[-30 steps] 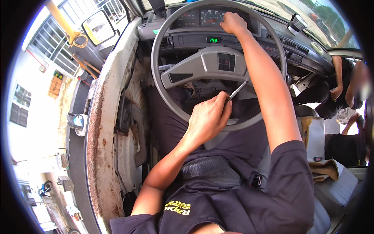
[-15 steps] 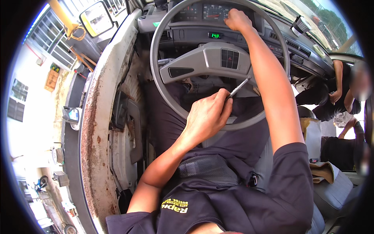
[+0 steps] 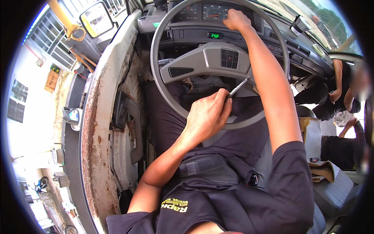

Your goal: The person uses a wrench to tighten bolts on the sun visor and steering column inside a truck cab. They work on the sun visor first, then move to the steering wheel area, while two men stand by the open door and a woman briefly appears.

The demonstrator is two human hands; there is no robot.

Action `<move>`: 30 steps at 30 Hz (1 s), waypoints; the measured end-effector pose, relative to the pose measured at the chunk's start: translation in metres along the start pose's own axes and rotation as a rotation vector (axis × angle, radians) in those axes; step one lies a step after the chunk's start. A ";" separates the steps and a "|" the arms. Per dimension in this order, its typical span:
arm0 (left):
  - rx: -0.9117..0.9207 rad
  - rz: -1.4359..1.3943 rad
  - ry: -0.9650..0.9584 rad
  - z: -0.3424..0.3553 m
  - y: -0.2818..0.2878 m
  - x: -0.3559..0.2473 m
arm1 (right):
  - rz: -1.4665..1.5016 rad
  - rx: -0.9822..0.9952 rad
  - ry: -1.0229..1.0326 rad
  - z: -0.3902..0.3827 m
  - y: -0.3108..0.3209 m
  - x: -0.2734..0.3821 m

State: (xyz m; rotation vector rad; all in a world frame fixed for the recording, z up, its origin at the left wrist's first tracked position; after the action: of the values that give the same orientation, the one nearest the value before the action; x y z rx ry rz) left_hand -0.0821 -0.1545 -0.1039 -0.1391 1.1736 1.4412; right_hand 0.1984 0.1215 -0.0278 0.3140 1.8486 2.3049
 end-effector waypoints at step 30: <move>0.060 0.078 -0.010 -0.001 -0.004 0.000 | -0.115 0.073 0.044 -0.003 0.008 0.008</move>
State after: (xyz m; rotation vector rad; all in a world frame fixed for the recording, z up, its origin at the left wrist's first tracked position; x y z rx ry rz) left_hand -0.0797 -0.1557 -0.1063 -0.0444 1.2240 1.4719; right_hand 0.1895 0.1195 -0.0205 0.1632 1.9217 2.1894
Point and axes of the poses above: each hand's wrist, its own z-axis towards the middle knuckle, its own y-axis out of the back of the hand, x = y × z, the point moved 1 cm from there along z, towards the middle knuckle, and after that the axes turned 3 degrees about -z, right-handed, at the moved point
